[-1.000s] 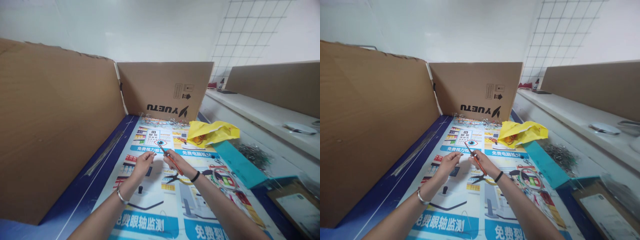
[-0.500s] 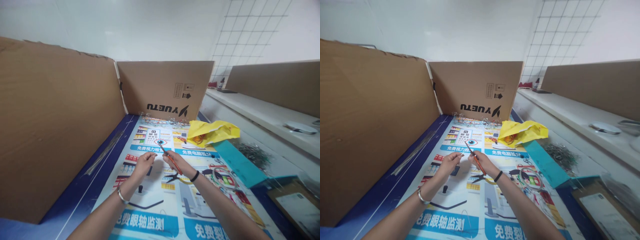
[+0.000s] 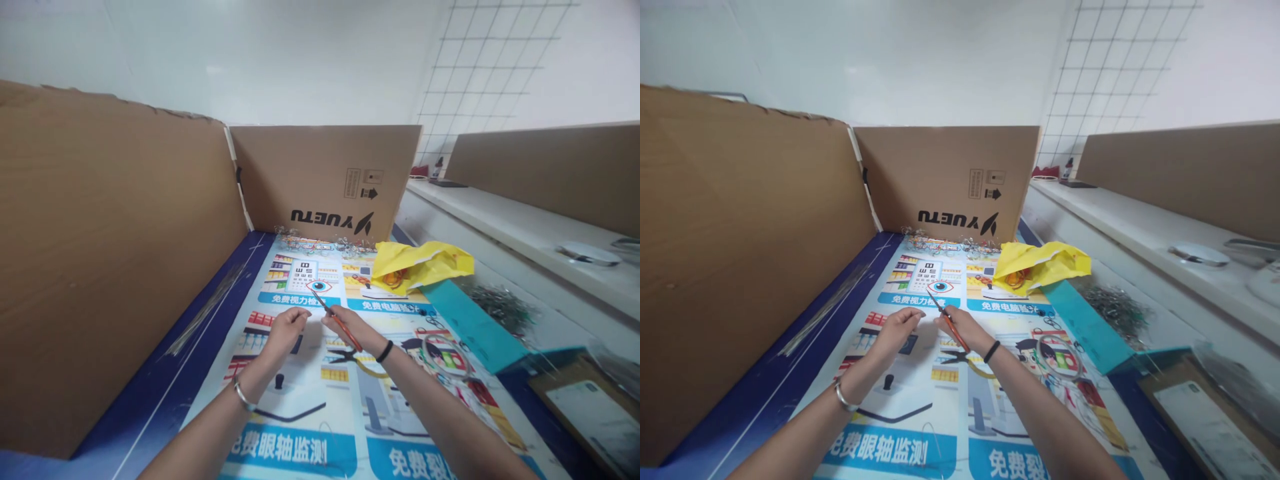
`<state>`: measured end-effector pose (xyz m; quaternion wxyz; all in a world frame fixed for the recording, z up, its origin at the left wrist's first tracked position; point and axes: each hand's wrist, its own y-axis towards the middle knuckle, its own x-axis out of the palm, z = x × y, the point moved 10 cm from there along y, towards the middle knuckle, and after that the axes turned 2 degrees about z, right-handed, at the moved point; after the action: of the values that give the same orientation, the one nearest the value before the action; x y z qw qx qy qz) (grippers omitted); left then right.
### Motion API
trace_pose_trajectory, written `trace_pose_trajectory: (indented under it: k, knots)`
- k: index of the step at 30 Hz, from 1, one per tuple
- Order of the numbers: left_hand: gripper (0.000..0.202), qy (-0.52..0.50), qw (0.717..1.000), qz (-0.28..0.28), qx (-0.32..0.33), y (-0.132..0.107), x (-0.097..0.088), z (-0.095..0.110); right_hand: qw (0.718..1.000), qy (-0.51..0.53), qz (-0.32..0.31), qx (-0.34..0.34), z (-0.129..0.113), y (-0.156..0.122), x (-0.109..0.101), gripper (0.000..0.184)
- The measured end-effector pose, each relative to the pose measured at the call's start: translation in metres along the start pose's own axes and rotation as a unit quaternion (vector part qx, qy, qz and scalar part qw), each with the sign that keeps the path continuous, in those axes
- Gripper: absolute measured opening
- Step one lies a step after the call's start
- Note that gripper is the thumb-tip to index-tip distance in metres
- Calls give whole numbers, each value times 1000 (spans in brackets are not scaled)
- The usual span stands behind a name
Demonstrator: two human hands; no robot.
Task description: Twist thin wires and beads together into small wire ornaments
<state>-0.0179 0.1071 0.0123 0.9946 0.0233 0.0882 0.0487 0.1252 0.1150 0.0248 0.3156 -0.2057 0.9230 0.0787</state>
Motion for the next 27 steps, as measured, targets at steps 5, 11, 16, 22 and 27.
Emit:
trace_pose_trajectory:
  k: [5, 11, 16, 22, 27]
  knots:
    - [18, 12, 1000, 13, -17, 5, -7, -12, 999, -27, -24, 37, 0, 14, 7, 23]
    - [20, 22, 998, 21, -45, 8, -11, -25, 987, -42, -84, 129, 20, 26, 22, 26]
    - [19, 30, 998, 27, -43, 11, -10, -29, 977, -51, -99, 181, 28, 28, 25, 20]
    - [18, 48, 998, 31, -38, 15, -10, -34, 966, -78, -106, 221, 32, 32, 27, 18]
    - [16, 66, 997, 31, -38, 19, -11, -41, 957, -121, -130, 228, 32, 39, 30, 20]
